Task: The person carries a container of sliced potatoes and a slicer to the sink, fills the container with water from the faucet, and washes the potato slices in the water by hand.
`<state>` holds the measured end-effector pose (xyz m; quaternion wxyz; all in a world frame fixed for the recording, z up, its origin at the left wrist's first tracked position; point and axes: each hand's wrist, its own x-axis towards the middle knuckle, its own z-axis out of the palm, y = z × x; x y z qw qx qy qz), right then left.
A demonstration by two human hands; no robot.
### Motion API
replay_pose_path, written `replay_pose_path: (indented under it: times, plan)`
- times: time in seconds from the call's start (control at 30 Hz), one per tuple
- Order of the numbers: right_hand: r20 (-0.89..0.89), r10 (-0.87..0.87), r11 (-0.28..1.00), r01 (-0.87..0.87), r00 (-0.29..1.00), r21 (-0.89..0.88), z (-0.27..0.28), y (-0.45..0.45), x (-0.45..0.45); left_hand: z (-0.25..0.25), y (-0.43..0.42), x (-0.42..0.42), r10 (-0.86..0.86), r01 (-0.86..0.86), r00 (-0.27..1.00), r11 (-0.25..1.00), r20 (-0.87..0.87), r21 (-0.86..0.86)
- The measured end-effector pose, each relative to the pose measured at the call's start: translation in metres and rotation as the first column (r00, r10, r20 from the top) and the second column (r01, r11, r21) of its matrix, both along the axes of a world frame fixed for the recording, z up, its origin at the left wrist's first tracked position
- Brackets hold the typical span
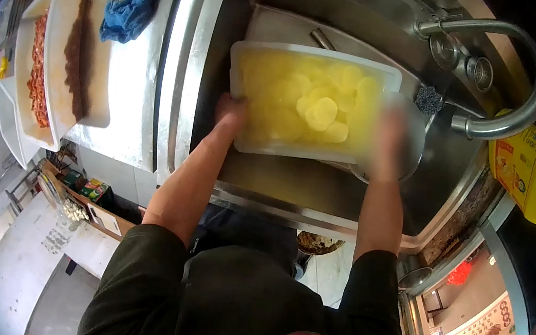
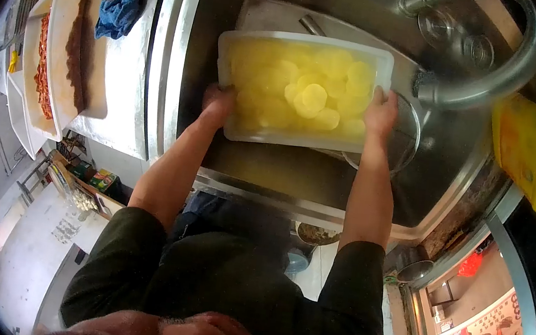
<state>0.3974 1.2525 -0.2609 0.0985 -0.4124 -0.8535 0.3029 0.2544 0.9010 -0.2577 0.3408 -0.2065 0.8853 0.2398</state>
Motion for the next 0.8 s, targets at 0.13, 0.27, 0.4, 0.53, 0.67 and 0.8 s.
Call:
replay_pose_path:
  times: [0.13, 0.27, 0.4, 0.53, 0.67, 0.8]
  plan:
    - [-0.123, 0.034, 0.999, -0.030, 0.992, 0.035, 0.000, -0.002, 0.003, 0.026, 0.003, 0.001, 0.040, -0.034, 0.997, 0.994, -0.061, 0.101]
    - [-0.051, -0.023, 0.999, 0.021, 0.998, -0.028, 0.008, 0.000, 0.019, 0.033, -0.002, 0.008, -0.056, 0.081, 0.978, 0.990, -0.199, 0.118]
    - [0.046, -0.167, 0.983, 0.170, 0.985, -0.074, 0.030, 0.009, 0.030, 0.059, 0.004, 0.009, -0.080, 0.129, 0.969, 0.971, -0.235, 0.201]
    - [0.080, -0.083, 0.996, 0.080, 0.993, 0.033, 0.081, 0.011, 0.039, 0.102, 0.007, 0.013, -0.117, 0.181, 0.957, 0.955, -0.266, 0.234]
    - [0.020, -0.088, 0.996, 0.088, 0.996, -0.009, 0.133, 0.005, 0.040, 0.141, 0.004, 0.020, -0.117, 0.195, 0.952, 0.943, -0.282, 0.268]
    - [0.082, -0.177, 0.971, 0.188, 0.981, -0.150, 0.172, -0.002, 0.038, 0.166, -0.006, 0.027, -0.135, 0.212, 0.942, 0.949, -0.308, 0.231]
